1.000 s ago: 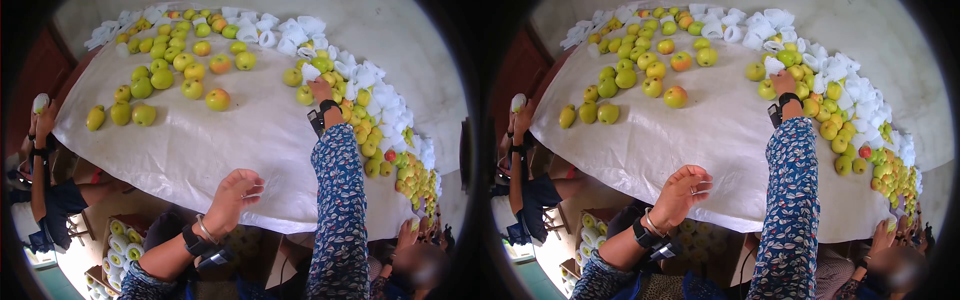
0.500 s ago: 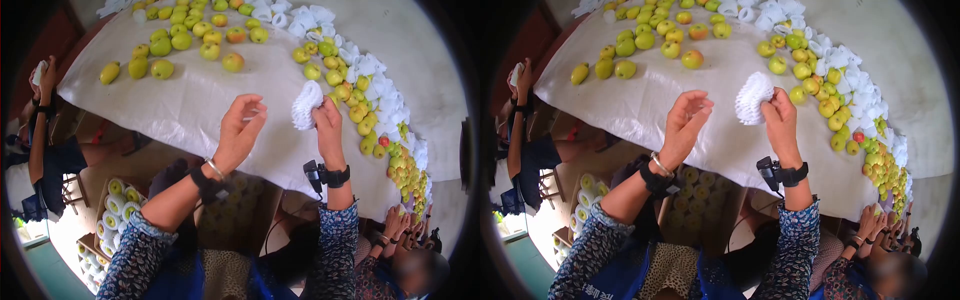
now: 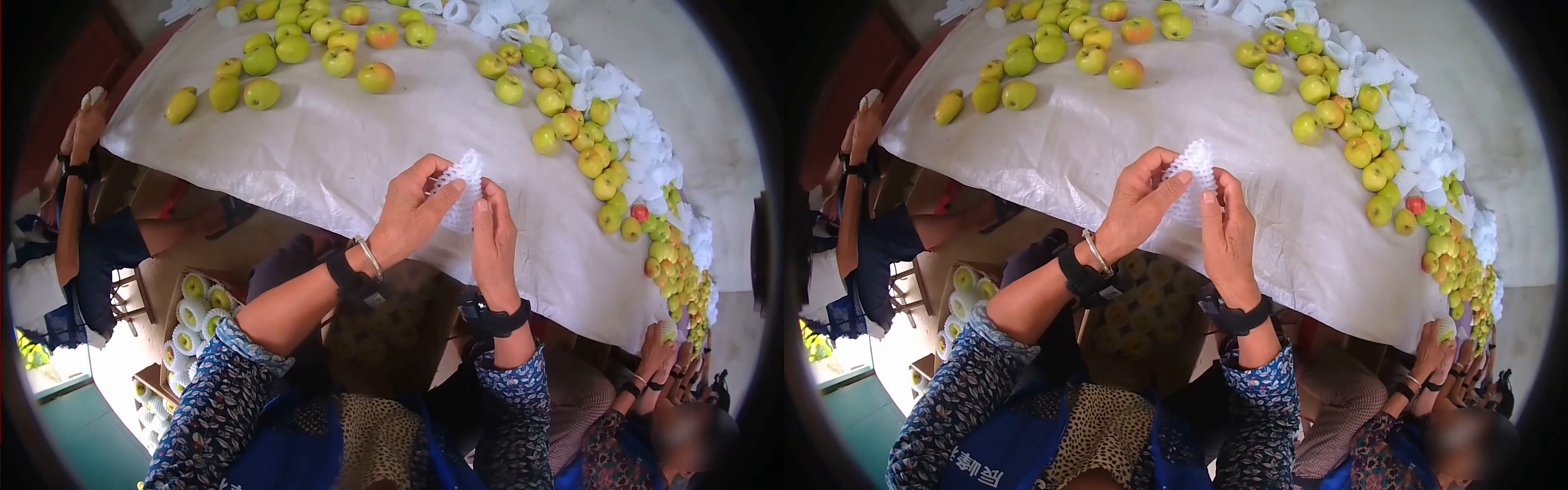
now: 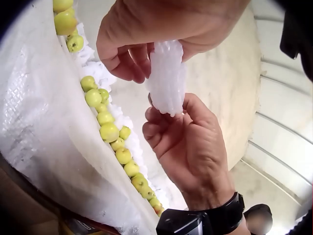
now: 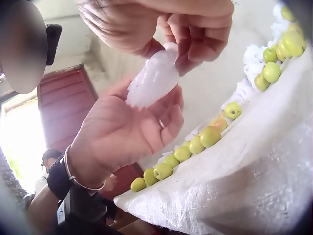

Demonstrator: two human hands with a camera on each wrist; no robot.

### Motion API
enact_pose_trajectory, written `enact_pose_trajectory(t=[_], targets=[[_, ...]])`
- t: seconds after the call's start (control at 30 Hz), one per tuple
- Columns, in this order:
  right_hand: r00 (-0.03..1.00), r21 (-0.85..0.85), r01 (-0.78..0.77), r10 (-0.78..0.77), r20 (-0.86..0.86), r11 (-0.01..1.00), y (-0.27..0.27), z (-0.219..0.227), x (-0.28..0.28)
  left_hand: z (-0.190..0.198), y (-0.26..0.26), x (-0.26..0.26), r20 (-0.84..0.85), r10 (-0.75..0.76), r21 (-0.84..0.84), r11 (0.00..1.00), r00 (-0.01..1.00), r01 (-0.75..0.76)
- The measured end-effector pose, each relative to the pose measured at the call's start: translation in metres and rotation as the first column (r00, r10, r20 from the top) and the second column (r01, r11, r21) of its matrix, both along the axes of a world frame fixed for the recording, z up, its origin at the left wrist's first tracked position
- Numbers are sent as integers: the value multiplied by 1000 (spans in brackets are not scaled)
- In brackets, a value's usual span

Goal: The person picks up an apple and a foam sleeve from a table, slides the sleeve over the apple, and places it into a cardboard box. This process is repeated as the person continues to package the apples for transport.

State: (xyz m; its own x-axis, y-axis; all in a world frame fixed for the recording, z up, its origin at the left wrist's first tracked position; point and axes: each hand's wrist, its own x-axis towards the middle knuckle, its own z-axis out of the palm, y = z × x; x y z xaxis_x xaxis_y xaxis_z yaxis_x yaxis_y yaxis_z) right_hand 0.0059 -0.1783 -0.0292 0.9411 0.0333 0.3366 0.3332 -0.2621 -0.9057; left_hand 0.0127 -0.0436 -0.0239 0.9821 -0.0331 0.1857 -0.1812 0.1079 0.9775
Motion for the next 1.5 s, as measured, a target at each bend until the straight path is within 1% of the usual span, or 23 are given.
enact_pose_trajectory(t=[0.03, 0.07, 0.13, 0.27, 0.33, 0.37, 0.4, 0.47, 0.53, 0.57, 0.67, 0.77, 0.87, 0.93, 0.97, 1.03, 1.07, 1.17, 1.27, 1.3, 1.37, 1.47, 1.5], targets=[[1000, -4, 2, -2, -20, 1000, 2, 1, 0, 2, -1, -1, 13, 17, 59, 998, 1000, -18], [999, -10, 5, -5, -40, 1000, 2, 1, 0, 1, -2, 0, 115, 49, 135, 989, 992, -65], [989, 98, 1, 14, -146, 995, 0, -1, 3, -2, -7, 2, 323, 76, 264, 950, 943, -167], [959, 213, 23, 39, -281, 977, -5, -1, 6, -1, -8, 5, 286, 67, 367, 914, 956, -174], [962, 169, 21, 26, -273, 985, -10, -4, 7, 3, -8, 1, 203, 90, 441, 881, 975, -173], [963, 145, 18, 22, -268, 989, -11, -5, 7, 1, -8, 2, 207, 117, 434, 879, 971, -198], [952, 223, 47, 25, -306, 974, -13, -6, 9, 0, -8, 3, 212, 145, 427, 876, 966, -225], [925, 372, 109, 43, -378, 922, -16, -5, 14, 1, -4, 7, 215, 215, 391, 875, 953, -286], [912, 563, 130, 124, -391, 816, -21, -3, 17, 3, 2, 12, 203, 293, 325, 880, 934, -347], [905, 647, 145, 164, -392, 749, -22, -2, 16, 0, 5, 17, 189, 260, 224, 928, 947, -299], [864, 789, 183, 286, -413, 587, -19, 0, 13, -1, 2, 15, 422, 317, 313, 828, 850, -465], [881, 862, 206, 295, -369, 464, -19, -5, 19, 1, 1, 15, 523, 211, 375, 813, 826, -446], [906, 862, 215, 236, -351, 459, -17, -1, 21, -3, -3, 11, 550, 110, 421, 819, 828, -389], [953, 781, 170, 101, -286, 600, -16, -6, 25, -1, -4, 6, 286, 79, 351, 919, 955, -181], [969, 729, 157, 39, -244, 666, -16, -8, 26, -1, -4, 4, 144, 44, 289, 954, 989, -84], [972, 690, 119, 59, -229, 714, -12, -8, 25, -14, -5, 8, -108, 13, -9, 1000, 994, -14], [973, 668, 100, 68, -221, 737, -11, -7, 25, -20, -6, 9, -225, -32, -166, 986, 974, -6], [987, 413, 64, 4, -161, 909, -8, -2, 20, -24, -11, 9, -7, 106, 58, 993, 994, -106], [988, 61, 148, -145, -46, 987, -8, 1, 19, -6, -7, 3, 16, 139, 189, 972, 990, -139], [988, 43, 158, -157, -6, 987, -7, 0, 18, -6, -10, 0, 154, 176, 253, 944, 972, -211], [982, 13, 173, -173, 76, 985, -1, -6, 18, -5, -17, -3, 429, 211, 345, 860, 878, -376], [997, 181, 78, -79, 2, 980, 6, -9, 14, -17, -24, 3, 378, 297, 313, 850, 877, -423], [999, 216, 44, -39, -26, 975, 5, -7, 12, -19, -22, 5, 225, 277, 224, 918, 934, -326]])
